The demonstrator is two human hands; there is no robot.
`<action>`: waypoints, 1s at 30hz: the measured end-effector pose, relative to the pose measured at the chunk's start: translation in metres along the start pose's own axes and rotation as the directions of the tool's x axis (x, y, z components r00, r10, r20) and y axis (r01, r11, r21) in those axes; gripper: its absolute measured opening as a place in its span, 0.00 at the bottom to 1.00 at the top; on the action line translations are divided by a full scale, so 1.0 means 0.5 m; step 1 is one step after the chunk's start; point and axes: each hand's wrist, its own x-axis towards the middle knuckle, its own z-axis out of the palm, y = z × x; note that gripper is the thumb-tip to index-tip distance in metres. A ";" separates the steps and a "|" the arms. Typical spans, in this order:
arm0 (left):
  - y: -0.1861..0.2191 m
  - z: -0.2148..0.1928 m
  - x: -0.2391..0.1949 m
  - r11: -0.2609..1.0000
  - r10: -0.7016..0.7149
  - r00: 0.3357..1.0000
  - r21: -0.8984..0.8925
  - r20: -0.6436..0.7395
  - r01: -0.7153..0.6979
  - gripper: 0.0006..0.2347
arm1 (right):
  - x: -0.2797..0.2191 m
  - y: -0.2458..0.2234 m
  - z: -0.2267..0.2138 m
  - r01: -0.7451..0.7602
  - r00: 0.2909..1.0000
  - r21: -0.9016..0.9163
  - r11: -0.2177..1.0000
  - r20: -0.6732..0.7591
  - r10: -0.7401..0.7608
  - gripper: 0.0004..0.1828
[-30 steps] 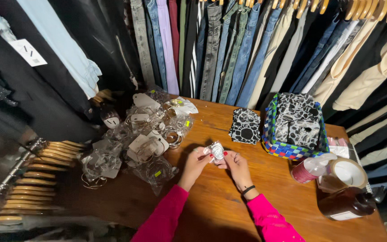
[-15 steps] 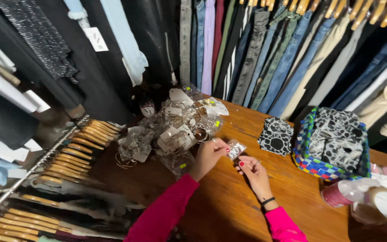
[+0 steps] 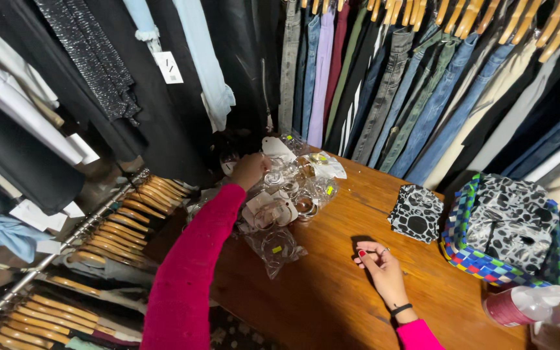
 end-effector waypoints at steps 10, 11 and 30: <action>0.107 0.010 0.025 0.848 0.323 0.929 0.490 -0.181 -0.200 0.17 | 0.007 0.030 0.003 0.030 0.999 0.015 0.999 -0.045 -0.030 0.10; 0.172 0.003 0.017 0.861 0.406 0.891 0.413 -0.204 -0.298 0.14 | 0.010 0.036 0.004 0.049 0.999 0.033 0.998 -0.015 -0.049 0.11; 0.950 0.693 0.065 0.627 0.778 0.605 -0.152 0.166 -0.764 0.19 | 0.036 0.086 -0.013 0.152 0.986 -0.025 0.988 -0.064 -0.154 0.08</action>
